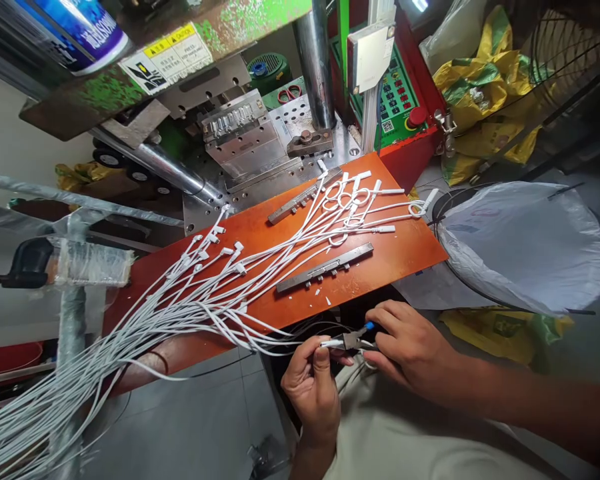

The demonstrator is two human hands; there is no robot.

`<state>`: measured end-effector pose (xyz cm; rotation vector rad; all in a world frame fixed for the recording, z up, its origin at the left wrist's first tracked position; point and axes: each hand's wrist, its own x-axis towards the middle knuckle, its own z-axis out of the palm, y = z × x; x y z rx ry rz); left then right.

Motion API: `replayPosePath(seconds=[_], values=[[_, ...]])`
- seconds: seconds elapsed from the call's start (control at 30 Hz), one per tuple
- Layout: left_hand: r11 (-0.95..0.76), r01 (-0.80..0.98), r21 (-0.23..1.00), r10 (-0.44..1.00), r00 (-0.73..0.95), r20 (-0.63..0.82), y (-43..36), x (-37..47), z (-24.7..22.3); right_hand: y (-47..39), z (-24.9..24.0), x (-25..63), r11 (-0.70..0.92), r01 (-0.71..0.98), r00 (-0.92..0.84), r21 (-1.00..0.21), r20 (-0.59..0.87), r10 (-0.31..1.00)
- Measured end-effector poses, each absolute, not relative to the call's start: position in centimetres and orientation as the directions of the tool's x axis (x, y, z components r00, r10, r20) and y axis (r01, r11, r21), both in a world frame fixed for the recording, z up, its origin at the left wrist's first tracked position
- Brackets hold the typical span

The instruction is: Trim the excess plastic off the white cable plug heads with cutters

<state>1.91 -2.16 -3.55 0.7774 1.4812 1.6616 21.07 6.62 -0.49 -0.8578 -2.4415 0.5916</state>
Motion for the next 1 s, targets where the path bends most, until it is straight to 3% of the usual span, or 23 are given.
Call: replayPosePath(seconds=[0.7,1.0], values=[[0.054,-0.151,0.987,0.829,-0.544,-0.129,-2.2,2.5,-3.4,7.6,-0.2,21.1,0.753,0.434,-0.721,-0.494,0.310,0.619],[0.100,-0.204,0.974,0.842,-0.504,-0.192,-1.9,2.7,-3.2,7.6,-1.1,21.7,0.695,0.381,-0.734,-0.610,0.257,0.628]])
